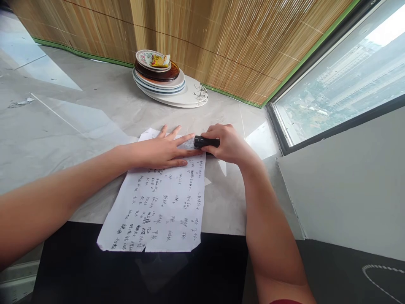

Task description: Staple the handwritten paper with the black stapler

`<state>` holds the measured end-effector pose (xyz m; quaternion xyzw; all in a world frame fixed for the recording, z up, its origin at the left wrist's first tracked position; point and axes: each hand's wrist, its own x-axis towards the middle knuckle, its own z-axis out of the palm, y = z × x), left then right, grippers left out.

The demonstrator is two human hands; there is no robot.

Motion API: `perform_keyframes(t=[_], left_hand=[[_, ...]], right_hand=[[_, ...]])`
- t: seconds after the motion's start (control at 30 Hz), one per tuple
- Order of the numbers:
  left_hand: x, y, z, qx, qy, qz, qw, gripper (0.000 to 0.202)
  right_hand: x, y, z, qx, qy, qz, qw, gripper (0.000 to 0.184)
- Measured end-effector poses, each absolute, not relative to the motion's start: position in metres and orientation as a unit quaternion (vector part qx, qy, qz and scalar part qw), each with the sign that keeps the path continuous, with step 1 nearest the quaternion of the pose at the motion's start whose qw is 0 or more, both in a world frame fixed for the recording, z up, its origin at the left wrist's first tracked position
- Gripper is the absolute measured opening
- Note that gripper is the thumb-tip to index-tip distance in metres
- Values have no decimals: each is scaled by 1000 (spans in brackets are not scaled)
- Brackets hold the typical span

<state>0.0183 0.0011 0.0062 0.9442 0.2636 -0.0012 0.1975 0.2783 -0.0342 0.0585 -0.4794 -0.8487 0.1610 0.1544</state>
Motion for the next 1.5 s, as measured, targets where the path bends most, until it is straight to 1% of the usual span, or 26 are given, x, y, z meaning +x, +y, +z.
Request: perform_keyframes(t=[0.23, 0.43, 0.53, 0.6, 0.7, 0.8, 0.9, 1.03, 1.1, 1.13, 1.23, 1.27, 1.3, 1.37, 1.4, 1.47, 1.5], left_hand=[[18, 2, 4, 940, 266, 1, 215, 59], [18, 3, 0, 943, 262, -1, 204, 58], [18, 2, 3, 946, 261, -6, 190, 57], [17, 1, 5, 948, 262, -4, 181, 56], [17, 0, 6, 950, 261, 2, 174, 56], [16, 3, 4, 950, 261, 15, 171, 59], [13, 9, 1, 948, 271, 45, 160, 58], [9, 15, 0, 952, 270, 52, 136, 51], [8, 16, 0, 954, 266, 53, 131, 53], [9, 17, 0, 953, 266, 59, 132, 56], [10, 22, -1, 937, 299, 112, 142, 57], [9, 24, -1, 924, 322, 145, 143, 55], [9, 27, 0, 908, 348, 185, 143, 52], [7, 34, 1, 868, 394, 270, 135, 48], [5, 37, 2, 849, 410, 309, 129, 46], [3, 42, 3, 819, 429, 364, 117, 40], [1, 44, 3, 810, 433, 377, 114, 37]], right_hand=[[272, -34, 56, -495, -846, 143, 134, 7], [254, -38, 58, -539, -831, 115, 68, 21], [251, -37, 57, -542, -832, 109, 50, 23], [256, -35, 54, -528, -837, 122, 75, 19], [274, -30, 51, -507, -838, 148, 140, 9], [295, -25, 48, -534, -817, 135, 170, 12], [307, -23, 47, -567, -798, 118, 164, 17], [304, -23, 45, -629, -765, 92, 100, 24], [299, -22, 44, -682, -722, 43, 111, 26], [296, -22, 45, -710, -690, 10, 142, 27], [280, -25, 49, -734, -610, -61, 291, 28], [271, -29, 50, -721, -607, -56, 329, 28], [260, -33, 52, -705, -618, -30, 347, 27], [231, -46, 54, -679, -656, 59, 325, 25], [215, -53, 54, -678, -669, 106, 287, 25], [188, -68, 49, -677, -689, 139, 219, 24], [178, -75, 45, -671, -700, 142, 199, 23]])
